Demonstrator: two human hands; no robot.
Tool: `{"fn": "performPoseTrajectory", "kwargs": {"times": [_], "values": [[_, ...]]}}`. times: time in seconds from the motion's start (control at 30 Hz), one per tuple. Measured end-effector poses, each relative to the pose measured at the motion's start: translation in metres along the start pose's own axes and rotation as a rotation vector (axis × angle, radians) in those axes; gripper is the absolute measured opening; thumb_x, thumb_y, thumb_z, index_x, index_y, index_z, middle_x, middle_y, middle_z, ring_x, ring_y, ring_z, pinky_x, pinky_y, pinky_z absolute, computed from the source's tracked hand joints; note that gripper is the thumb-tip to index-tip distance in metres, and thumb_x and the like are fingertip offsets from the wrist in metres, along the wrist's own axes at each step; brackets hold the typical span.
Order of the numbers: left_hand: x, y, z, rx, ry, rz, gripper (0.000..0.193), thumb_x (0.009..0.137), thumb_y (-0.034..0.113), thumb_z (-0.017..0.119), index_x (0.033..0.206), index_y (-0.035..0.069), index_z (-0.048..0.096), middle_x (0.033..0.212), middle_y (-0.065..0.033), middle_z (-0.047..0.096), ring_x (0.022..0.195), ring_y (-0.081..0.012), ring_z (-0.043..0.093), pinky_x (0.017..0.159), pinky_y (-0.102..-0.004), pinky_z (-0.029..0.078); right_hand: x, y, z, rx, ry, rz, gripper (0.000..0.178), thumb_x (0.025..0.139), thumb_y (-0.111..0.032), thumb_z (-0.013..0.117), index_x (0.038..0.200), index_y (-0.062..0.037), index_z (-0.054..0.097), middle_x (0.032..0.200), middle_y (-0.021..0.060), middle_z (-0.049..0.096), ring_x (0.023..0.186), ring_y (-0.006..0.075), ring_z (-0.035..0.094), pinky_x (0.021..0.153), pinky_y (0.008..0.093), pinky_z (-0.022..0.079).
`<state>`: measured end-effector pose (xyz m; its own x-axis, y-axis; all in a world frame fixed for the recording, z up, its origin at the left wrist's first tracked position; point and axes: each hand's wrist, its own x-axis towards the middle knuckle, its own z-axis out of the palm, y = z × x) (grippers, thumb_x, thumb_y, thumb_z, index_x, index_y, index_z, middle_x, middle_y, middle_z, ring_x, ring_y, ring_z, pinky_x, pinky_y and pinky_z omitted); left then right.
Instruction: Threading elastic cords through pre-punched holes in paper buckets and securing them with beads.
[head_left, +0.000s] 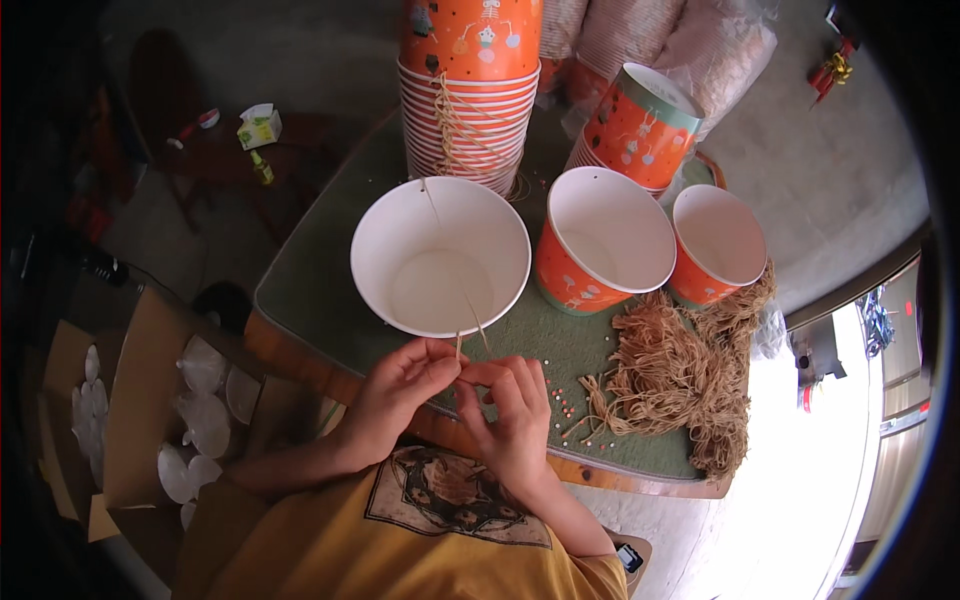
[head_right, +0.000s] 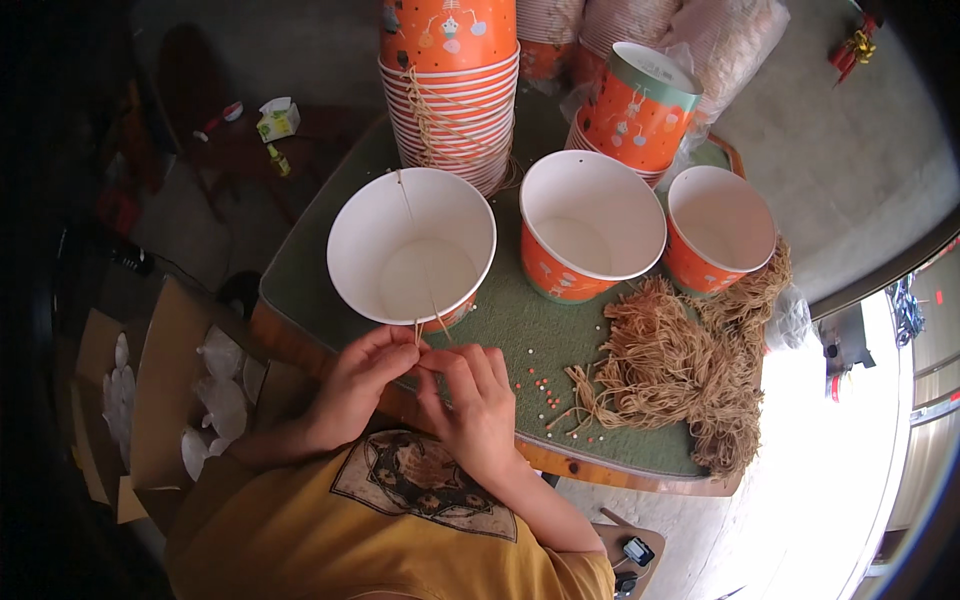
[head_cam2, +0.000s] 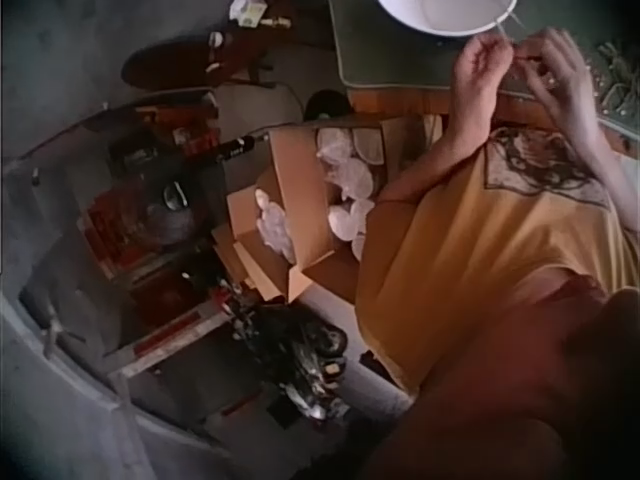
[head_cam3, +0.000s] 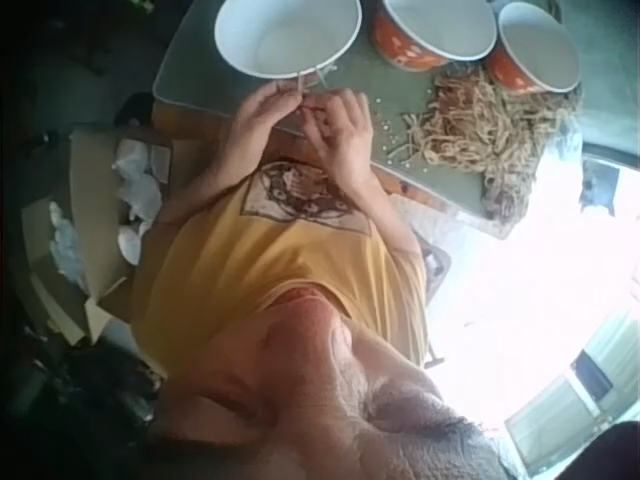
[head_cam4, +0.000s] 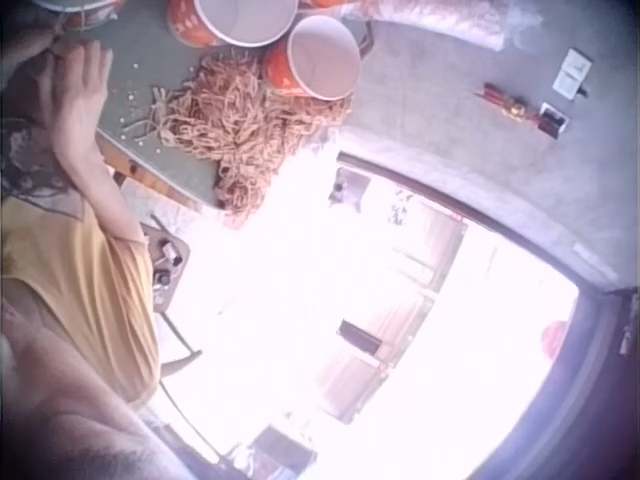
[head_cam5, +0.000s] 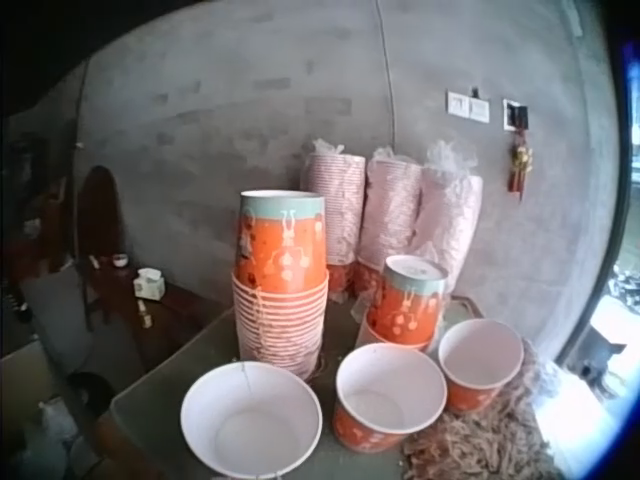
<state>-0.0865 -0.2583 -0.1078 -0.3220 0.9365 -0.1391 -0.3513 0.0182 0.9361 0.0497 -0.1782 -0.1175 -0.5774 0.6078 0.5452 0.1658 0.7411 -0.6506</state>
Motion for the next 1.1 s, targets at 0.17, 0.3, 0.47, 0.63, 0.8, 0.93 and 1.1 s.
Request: {"fn": "performPoseTrajectory", "kwargs": {"times": [0.17,0.3,0.47,0.63,0.8,0.93,1.1], "values": [[0.002,0.002,0.003,-0.269,0.045,-0.102,0.011,0.097,0.012,0.054,0.103,0.005,0.06,0.096,-0.0014,0.062,0.092,-0.0093,0.057,0.087,-0.0269,0.044,0.001,0.002,0.006,-0.006,0.015,-0.063,0.027,0.071,0.0,0.071,0.095,-0.0057,0.059,0.088,0.0078,0.057,0.077,0.0283,0.053,0.066,0.0377,0.046],[0.007,0.001,0.001,-0.305,0.095,-0.06,0.011,0.097,0.014,0.054,0.103,0.006,0.061,0.094,-0.0013,0.062,0.088,-0.0094,0.057,0.084,-0.0271,0.044,0.0,0.0,0.007,-0.004,0.007,-0.158,0.03,0.067,0.006,0.069,0.091,-0.0069,0.058,0.086,0.0066,0.057,0.076,0.0278,0.052,0.065,0.0365,0.044],[0.011,-0.004,-0.003,-0.33,0.153,-0.018,0.01,0.097,0.016,0.056,0.1,0.007,0.061,0.089,0.0005,0.06,0.084,-0.0091,0.057,0.08,-0.0254,0.044,0.0,0.002,0.011,-0.008,-0.012,-0.187,0.03,0.066,0.005,0.069,0.091,-0.0066,0.057,0.087,0.0068,0.057,0.075,0.0286,0.052,0.065,0.0366,0.045],[0.013,-0.008,-0.002,-0.316,0.214,-0.004,0.01,0.097,0.016,0.056,0.099,0.007,0.061,0.087,0.0009,0.059,0.082,-0.0082,0.055,0.076,-0.0251,0.043,-0.001,0.005,0.015,-0.026,-0.055,-0.217,0.025,0.07,0.003,0.069,0.089,-0.0059,0.056,0.086,0.008,0.056,0.073,0.0287,0.051,0.064,0.0373,0.045],[0.008,0.001,-0.011,-0.143,0.174,-0.038,0.011,0.095,0.017,0.06,0.099,0.007,0.062,0.089,0.0012,0.061,0.084,-0.0076,0.056,0.079,-0.0232,0.044,0.016,0.008,-0.008,-0.27,-0.001,-0.277,0.048,0.073,-0.006,0.074,0.116,-0.006,0.053,0.085,0.0083,0.055,0.073,0.0269,0.052,0.063,0.0368,0.045],[0.003,-0.011,-0.035,0.026,0.114,0.127,0.014,0.096,0.012,0.057,0.106,0.004,0.058,0.087,0.0009,0.058,0.082,-0.0071,0.054,0.078,-0.0238,0.044,0.05,0.016,-0.03,-0.397,-0.014,-0.282,0.041,0.075,-0.007,0.073,0.114,-0.0079,0.058,0.083,0.0078,0.053,0.072,0.0258,0.053,0.063,0.037,0.046],[0.04,-0.003,-0.099,0.93,0.269,0.813,0.05,0.084,-0.001,0.06,0.131,0.003,0.045,0.131,-0.0147,0.048,0.115,-0.0254,0.051,0.088,-0.0321,0.044,0.095,0.017,-0.06,0.285,-0.078,0.13,0.017,0.086,-0.014,0.07,0.099,-0.0043,0.065,0.08,0.0015,0.057,0.067,0.0125,0.054,0.061,0.0285,0.046]]}}
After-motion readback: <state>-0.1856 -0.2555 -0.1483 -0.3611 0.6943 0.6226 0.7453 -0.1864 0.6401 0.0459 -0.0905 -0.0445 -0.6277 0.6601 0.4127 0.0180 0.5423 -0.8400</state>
